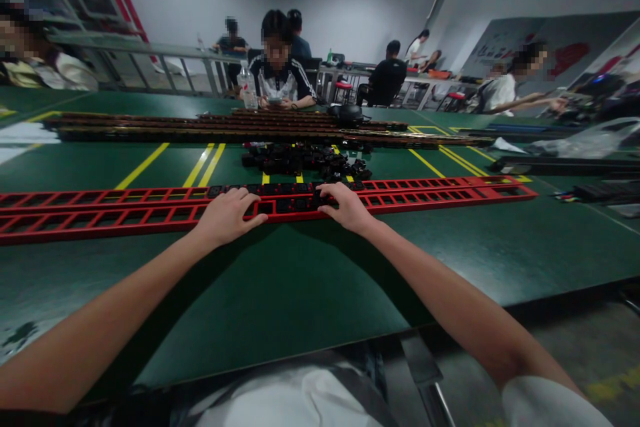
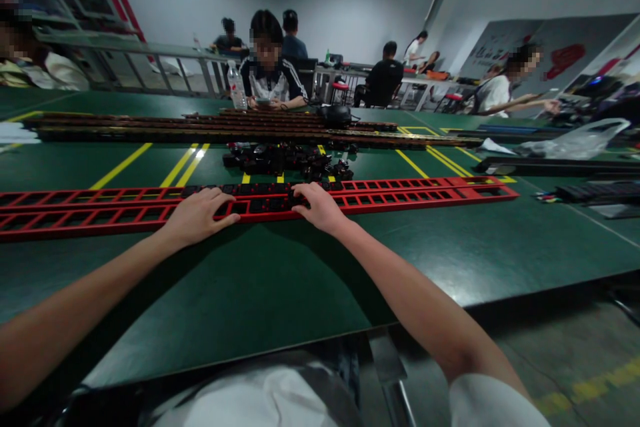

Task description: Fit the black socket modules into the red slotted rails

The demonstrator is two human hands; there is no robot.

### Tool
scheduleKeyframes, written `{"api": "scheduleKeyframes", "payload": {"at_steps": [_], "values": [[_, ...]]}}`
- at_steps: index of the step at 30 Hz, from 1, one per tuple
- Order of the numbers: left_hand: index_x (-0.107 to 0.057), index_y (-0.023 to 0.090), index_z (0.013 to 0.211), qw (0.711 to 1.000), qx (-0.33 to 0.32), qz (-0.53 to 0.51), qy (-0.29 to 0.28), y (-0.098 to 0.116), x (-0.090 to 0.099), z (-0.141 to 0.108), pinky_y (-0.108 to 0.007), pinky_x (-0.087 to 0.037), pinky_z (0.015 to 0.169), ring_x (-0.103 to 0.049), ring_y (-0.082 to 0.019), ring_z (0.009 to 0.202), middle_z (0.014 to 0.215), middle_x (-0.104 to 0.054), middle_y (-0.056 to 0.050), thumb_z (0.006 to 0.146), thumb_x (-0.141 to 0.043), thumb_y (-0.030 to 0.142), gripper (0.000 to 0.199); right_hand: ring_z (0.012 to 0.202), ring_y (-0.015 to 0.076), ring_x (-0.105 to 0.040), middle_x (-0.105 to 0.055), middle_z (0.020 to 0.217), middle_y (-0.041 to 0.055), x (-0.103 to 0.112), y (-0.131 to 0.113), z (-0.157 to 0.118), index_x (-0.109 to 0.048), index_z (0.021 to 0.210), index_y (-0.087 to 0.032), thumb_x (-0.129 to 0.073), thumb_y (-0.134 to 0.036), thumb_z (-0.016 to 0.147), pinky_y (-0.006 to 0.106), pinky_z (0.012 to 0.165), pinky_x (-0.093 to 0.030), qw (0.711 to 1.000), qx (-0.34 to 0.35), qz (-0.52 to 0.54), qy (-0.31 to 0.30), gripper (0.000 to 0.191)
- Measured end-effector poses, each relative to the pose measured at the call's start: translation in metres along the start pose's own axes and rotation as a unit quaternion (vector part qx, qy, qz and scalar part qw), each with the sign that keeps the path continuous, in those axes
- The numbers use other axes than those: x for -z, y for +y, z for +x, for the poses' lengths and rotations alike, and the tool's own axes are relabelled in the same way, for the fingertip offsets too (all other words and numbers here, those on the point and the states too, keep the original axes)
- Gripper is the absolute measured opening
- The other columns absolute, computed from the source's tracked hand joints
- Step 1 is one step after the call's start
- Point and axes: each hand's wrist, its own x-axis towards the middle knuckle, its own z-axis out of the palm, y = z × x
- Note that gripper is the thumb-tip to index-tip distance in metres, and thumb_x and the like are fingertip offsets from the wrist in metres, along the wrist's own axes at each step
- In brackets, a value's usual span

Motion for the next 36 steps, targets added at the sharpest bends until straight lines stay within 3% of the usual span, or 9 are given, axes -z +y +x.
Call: {"api": "scheduleKeyframes", "payload": {"at_steps": [8,21,26,36], "values": [[-0.067,0.016,0.122,1.0,0.001,0.002,-0.002,0.0,0.0,0.0,-0.043,-0.05,0.093,-0.062,-0.031,0.108,0.116,-0.066,-0.014,0.099,-0.044,0.061,0.056,0.117,0.0267,-0.064,-0.071,0.125,0.0104,-0.002,0.0,0.0,-0.07,0.106,-0.022,-0.071,-0.019,0.089,0.052,0.109,-0.049,1.0,0.011,-0.014,-0.024,0.017],[-0.066,0.017,0.125,1.0,0.001,-0.014,-0.005,-0.002,-0.002,0.0,-0.043,-0.048,0.096,-0.06,-0.031,0.111,0.118,-0.065,-0.014,0.099,-0.043,0.063,0.058,0.108,0.0253,-0.063,-0.073,0.122,0.0102,0.0,0.002,-0.001,-0.073,0.101,-0.021,-0.068,-0.021,0.092,0.048,0.1,-0.053,0.999,0.023,-0.024,-0.032,0.01],[-0.066,0.016,0.125,1.0,0.0,-0.016,0.001,-0.001,-0.003,0.0,-0.044,-0.049,0.096,-0.06,-0.031,0.11,0.117,-0.065,-0.014,0.099,-0.043,0.063,0.059,0.105,0.0249,-0.063,-0.074,0.123,0.0087,0.0,0.005,0.0,-0.075,0.102,-0.022,-0.058,-0.02,0.098,0.048,0.097,-0.053,0.998,0.02,-0.036,-0.037,0.017],[-0.066,0.016,0.125,1.0,0.004,-0.014,0.002,-0.002,-0.003,0.001,-0.043,-0.049,0.096,-0.06,-0.031,0.111,0.119,-0.065,-0.014,0.099,-0.043,0.063,0.058,0.111,0.0304,-0.062,-0.074,0.12,0.0123,-0.001,-0.006,0.004,-0.078,0.1,-0.02,-0.061,-0.02,0.097,0.054,0.099,-0.05,0.992,0.008,-0.109,-0.061,0.018]]}}
